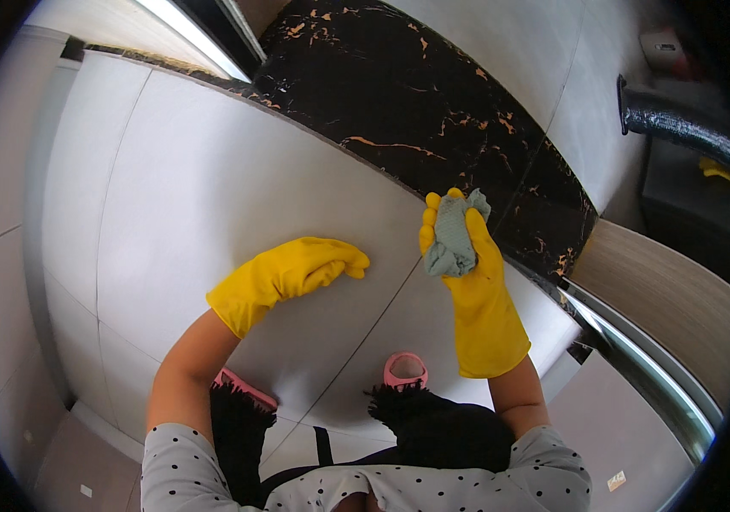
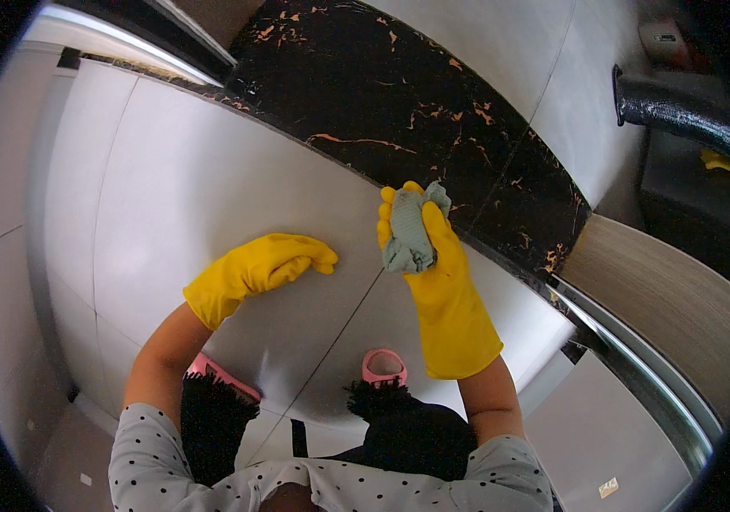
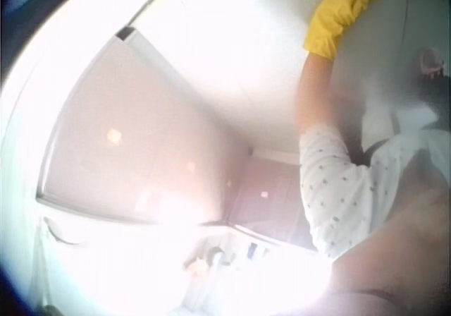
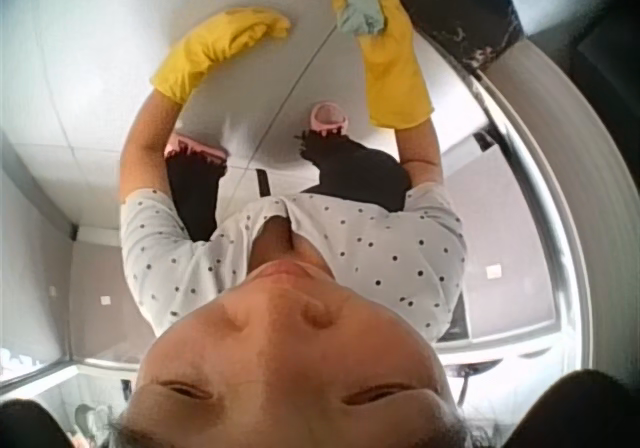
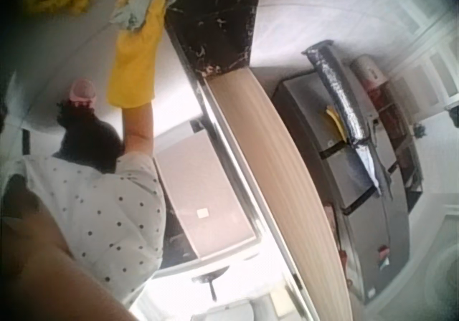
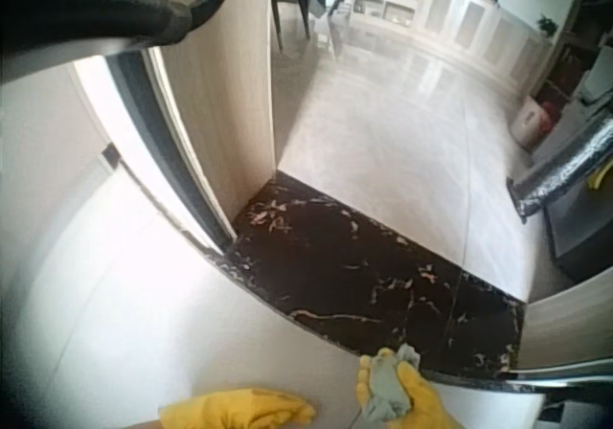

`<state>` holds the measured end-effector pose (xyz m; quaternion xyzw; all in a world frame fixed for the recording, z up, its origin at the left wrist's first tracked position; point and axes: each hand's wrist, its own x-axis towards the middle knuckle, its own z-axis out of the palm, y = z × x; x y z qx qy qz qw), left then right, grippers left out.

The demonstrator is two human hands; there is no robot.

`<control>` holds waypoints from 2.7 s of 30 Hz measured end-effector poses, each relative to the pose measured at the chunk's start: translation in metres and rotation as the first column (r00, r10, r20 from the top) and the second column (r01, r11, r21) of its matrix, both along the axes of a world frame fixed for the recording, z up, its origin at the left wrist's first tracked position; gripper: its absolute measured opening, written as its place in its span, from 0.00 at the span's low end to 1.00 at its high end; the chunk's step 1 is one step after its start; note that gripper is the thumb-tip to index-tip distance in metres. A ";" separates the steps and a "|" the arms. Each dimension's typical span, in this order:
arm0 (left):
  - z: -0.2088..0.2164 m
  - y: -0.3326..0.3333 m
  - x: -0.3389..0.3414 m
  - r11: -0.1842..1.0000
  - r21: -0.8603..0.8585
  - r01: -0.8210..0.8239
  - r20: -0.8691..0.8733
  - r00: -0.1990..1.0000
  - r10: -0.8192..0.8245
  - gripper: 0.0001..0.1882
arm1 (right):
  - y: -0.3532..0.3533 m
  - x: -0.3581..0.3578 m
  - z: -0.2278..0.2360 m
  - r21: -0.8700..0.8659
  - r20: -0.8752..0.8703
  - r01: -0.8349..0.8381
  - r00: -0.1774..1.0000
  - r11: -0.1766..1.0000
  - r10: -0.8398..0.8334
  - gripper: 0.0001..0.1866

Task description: The person disposes of a small item into a trash bin, then wipes the tiled floor with a cloth. They walk to the bathroom, rinse the cloth in a bucket of water, wring it out, and return to wipe the floor again.

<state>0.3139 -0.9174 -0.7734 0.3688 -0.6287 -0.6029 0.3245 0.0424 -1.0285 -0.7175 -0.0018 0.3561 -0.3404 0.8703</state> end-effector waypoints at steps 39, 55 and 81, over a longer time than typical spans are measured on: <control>0.011 -0.038 -0.018 0.886 -0.152 -0.438 0.138 0.878 0.458 0.17 | 0.002 0.008 0.020 0.051 0.176 0.038 0.983 0.998 -0.046 0.20; 0.017 0.016 -0.132 0.878 -0.348 -0.329 0.258 0.867 0.426 0.22 | 0.004 -0.016 0.027 -0.003 0.224 0.062 0.973 0.998 -0.060 0.22; 0.030 0.056 -0.047 0.805 -0.366 -0.466 0.807 0.273 0.524 0.47 | -0.006 -0.014 0.046 -0.036 0.084 0.028 0.996 0.999 -0.025 0.19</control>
